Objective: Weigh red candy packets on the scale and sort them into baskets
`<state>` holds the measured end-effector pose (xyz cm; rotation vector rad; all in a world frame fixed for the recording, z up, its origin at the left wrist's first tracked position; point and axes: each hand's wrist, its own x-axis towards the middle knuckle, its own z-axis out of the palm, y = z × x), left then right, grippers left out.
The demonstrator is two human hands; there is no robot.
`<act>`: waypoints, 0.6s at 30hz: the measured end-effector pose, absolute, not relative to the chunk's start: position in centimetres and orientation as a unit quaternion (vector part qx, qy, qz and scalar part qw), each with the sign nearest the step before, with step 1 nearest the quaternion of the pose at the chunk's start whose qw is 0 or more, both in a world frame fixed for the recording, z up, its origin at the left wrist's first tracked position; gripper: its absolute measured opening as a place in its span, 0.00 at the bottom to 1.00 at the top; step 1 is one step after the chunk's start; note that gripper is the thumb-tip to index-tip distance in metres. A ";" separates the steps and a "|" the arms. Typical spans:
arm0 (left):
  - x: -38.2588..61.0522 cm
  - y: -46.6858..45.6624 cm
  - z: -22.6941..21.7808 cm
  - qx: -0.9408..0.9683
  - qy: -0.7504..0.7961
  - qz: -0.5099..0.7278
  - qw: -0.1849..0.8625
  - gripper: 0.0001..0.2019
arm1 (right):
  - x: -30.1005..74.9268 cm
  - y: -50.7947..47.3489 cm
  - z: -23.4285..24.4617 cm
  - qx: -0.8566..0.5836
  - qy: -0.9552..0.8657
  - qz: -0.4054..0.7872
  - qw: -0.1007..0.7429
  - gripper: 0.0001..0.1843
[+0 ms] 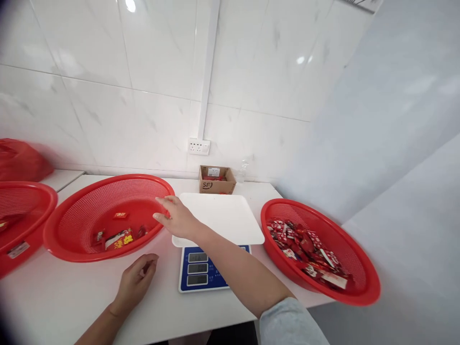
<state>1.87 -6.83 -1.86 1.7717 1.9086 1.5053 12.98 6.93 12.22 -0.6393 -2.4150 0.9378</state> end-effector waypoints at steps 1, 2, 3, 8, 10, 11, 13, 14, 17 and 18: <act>1.8 -6.9 -1.9 0.584 0.635 0.501 0.068 0.07 | 14.2 7.5 12.3 -0.242 -0.879 0.325 0.252 0.27; 1.7 -6.9 -2.0 0.580 0.638 0.503 0.068 0.07 | 15.9 8.3 12.4 -0.265 -0.874 0.303 0.273 0.27; 1.7 -6.9 -2.1 0.576 0.639 0.505 0.068 0.07 | 18.0 9.3 12.6 -0.294 -0.866 0.280 0.292 0.26; 1.7 -6.3 -2.4 0.579 0.641 0.499 0.068 0.08 | 31.8 12.7 13.1 -0.549 -0.768 0.178 0.278 0.26; 1.7 -6.1 -2.6 0.581 0.650 0.486 0.068 0.09 | 36.8 12.4 12.6 -0.597 -0.745 0.174 0.241 0.25; 1.6 -6.0 -2.7 0.580 0.656 0.478 0.067 0.09 | 38.8 12.0 12.3 -0.608 -0.743 0.182 0.213 0.24; 1.5 -5.9 -2.8 0.580 0.665 0.465 0.064 0.10 | 41.8 11.1 11.3 -0.616 -0.745 0.203 0.154 0.21; 1.5 -5.9 -2.9 0.580 0.668 0.462 0.060 0.10 | 42.7 10.8 10.8 -0.613 -0.751 0.211 0.128 0.20; 1.3 -5.9 -2.8 0.575 0.673 0.463 0.044 0.10 | 43.7 10.7 9.2 -0.591 -0.777 0.203 0.077 0.21; 1.3 -5.9 -2.7 0.573 0.674 0.464 0.041 0.10 | 43.6 10.9 8.8 -0.584 -0.786 0.187 0.071 0.22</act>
